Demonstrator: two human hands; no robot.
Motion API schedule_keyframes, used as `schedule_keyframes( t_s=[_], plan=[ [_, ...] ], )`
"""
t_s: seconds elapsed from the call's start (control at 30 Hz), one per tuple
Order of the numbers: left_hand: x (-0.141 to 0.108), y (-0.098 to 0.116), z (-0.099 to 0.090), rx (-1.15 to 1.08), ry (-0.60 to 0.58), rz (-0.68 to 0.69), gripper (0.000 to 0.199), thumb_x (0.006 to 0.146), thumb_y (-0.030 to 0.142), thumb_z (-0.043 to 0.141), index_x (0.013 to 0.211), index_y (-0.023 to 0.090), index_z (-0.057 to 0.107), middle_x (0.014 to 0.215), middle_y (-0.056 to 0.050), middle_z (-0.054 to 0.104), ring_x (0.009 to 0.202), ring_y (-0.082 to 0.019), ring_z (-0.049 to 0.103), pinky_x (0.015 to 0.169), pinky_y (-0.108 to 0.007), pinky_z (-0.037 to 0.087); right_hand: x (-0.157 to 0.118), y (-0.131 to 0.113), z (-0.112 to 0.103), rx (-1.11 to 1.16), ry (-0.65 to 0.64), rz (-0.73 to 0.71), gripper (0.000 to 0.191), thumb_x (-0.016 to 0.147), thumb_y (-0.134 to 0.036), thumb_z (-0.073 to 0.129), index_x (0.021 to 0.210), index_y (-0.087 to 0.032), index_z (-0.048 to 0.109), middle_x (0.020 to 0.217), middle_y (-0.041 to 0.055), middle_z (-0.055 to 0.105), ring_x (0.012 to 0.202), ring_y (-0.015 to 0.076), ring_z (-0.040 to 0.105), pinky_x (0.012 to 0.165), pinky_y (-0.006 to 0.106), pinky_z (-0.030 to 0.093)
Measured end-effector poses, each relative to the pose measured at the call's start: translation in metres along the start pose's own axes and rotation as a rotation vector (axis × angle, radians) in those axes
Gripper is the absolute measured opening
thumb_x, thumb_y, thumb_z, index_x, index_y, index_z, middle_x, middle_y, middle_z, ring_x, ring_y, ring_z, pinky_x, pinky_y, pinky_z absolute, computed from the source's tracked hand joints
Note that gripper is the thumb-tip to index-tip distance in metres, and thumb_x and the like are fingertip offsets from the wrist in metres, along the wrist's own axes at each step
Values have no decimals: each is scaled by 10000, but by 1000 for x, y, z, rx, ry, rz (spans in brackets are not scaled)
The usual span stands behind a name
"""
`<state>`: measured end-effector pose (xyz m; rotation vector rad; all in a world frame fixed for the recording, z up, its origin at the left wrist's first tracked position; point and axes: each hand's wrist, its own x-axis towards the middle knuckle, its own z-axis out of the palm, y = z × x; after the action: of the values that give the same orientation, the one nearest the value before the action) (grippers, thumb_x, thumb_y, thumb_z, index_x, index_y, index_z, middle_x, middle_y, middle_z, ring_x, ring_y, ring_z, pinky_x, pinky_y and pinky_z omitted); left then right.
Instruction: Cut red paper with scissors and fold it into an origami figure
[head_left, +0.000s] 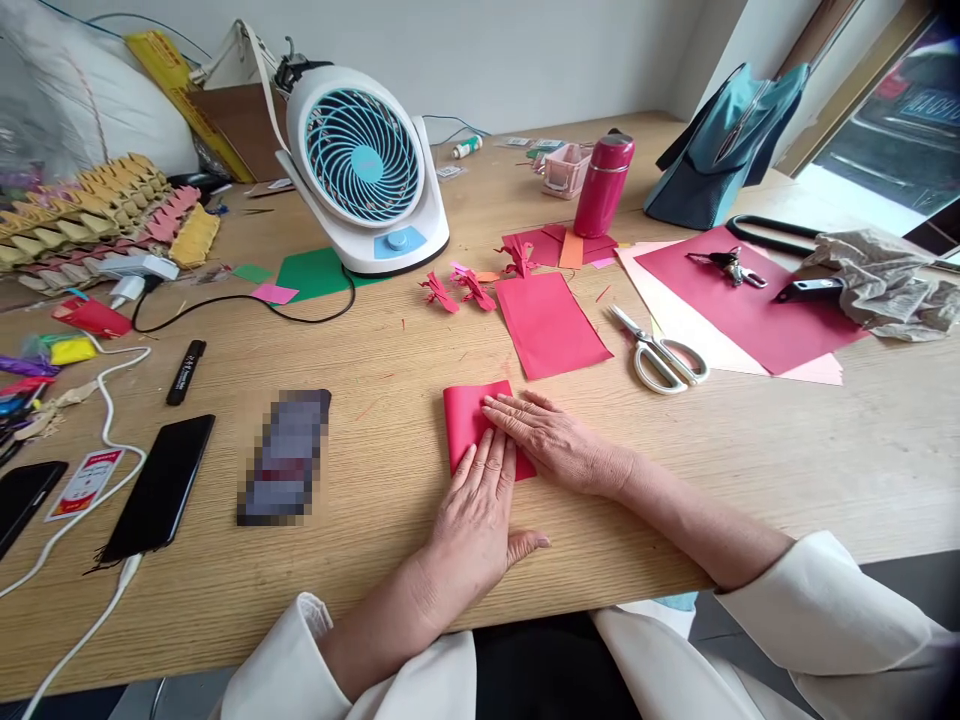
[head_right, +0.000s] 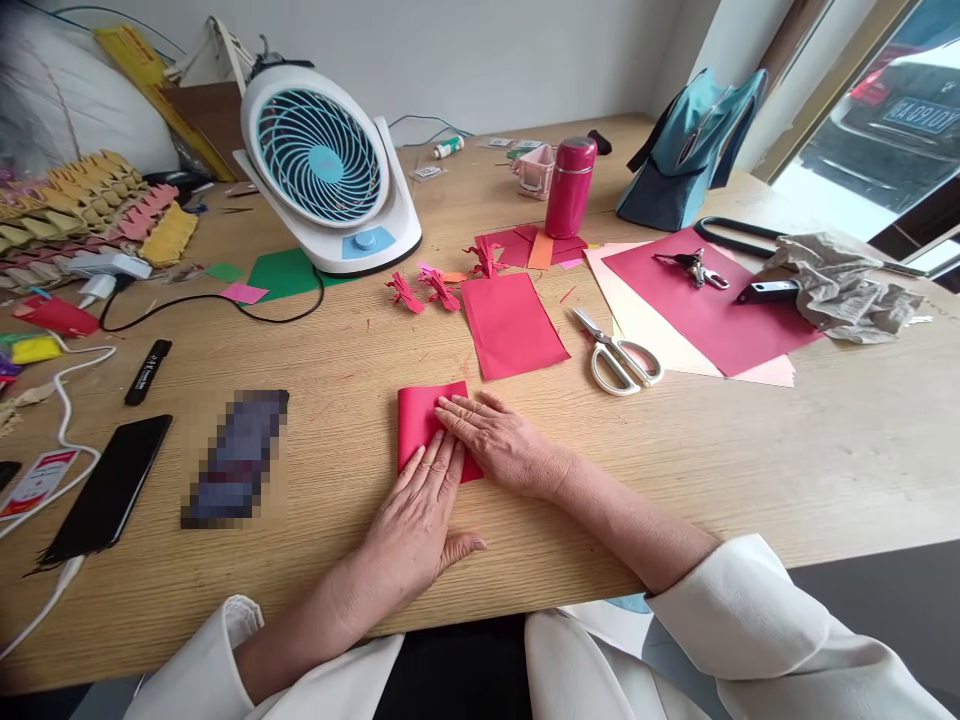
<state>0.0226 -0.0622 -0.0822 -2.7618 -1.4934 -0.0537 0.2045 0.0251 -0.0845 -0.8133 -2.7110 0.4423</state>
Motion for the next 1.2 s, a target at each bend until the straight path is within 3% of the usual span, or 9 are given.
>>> schedule_keyframes(
  t_s=[0.27, 0.5, 0.67, 0.77, 1.0, 1.2],
  plan=[
    [1, 0, 0, 3, -10, -4, 1003, 835, 727, 378, 1477, -30, 239, 1534, -255, 292, 1464, -330, 179, 1180, -445, 209, -2, 2, 3, -10, 31, -21, 554, 985, -185, 324, 1522, -102, 217, 1510, 166, 386, 1434, 231, 298, 1167, 491, 235],
    [-1, 3, -7, -12, -4, 2, 876, 897, 633, 376, 1460, -31, 281, 1527, -256, 306, 1454, -326, 217, 1177, -444, 231, -2, 4, 6, -18, 46, -23, 553, 984, -182, 330, 1520, -105, 223, 1497, 171, 407, 1430, 239, 308, 1162, 499, 235],
    [1, -3, -9, -36, 47, 17, 602, 978, 381, 319, 1435, -10, 335, 1496, -233, 381, 1422, -278, 316, 1156, -437, 294, -1, 2, 4, -15, 50, -17, 563, 976, -175, 346, 1519, -96, 221, 1474, 184, 438, 1426, 237, 316, 1157, 496, 254],
    [9, -7, -8, -33, 70, 19, 482, 958, 201, 322, 1380, -14, 414, 1441, -231, 459, 1375, -262, 398, 1136, -419, 337, -2, 1, 5, -38, 52, -4, 551, 979, -168, 327, 1511, -69, 225, 1462, 194, 452, 1416, 241, 337, 1153, 491, 268],
    [49, -2, 7, 23, 172, -305, 453, 856, 20, 348, 1285, -12, 488, 1194, -251, 605, 1184, -318, 556, 1012, -492, 447, -1, 6, 15, -73, 109, -34, 581, 966, -140, 346, 1514, -42, 177, 1495, 217, 391, 1422, 238, 325, 1163, 481, 264],
    [56, -5, 24, -146, 337, -357, 423, 901, 101, 369, 1312, 8, 398, 1404, -301, 427, 1377, -344, 376, 1067, -553, 399, 0, 6, 14, -56, 121, -38, 601, 955, -136, 364, 1520, -77, 169, 1489, 214, 402, 1410, 244, 350, 1139, 515, 305]
  ],
)
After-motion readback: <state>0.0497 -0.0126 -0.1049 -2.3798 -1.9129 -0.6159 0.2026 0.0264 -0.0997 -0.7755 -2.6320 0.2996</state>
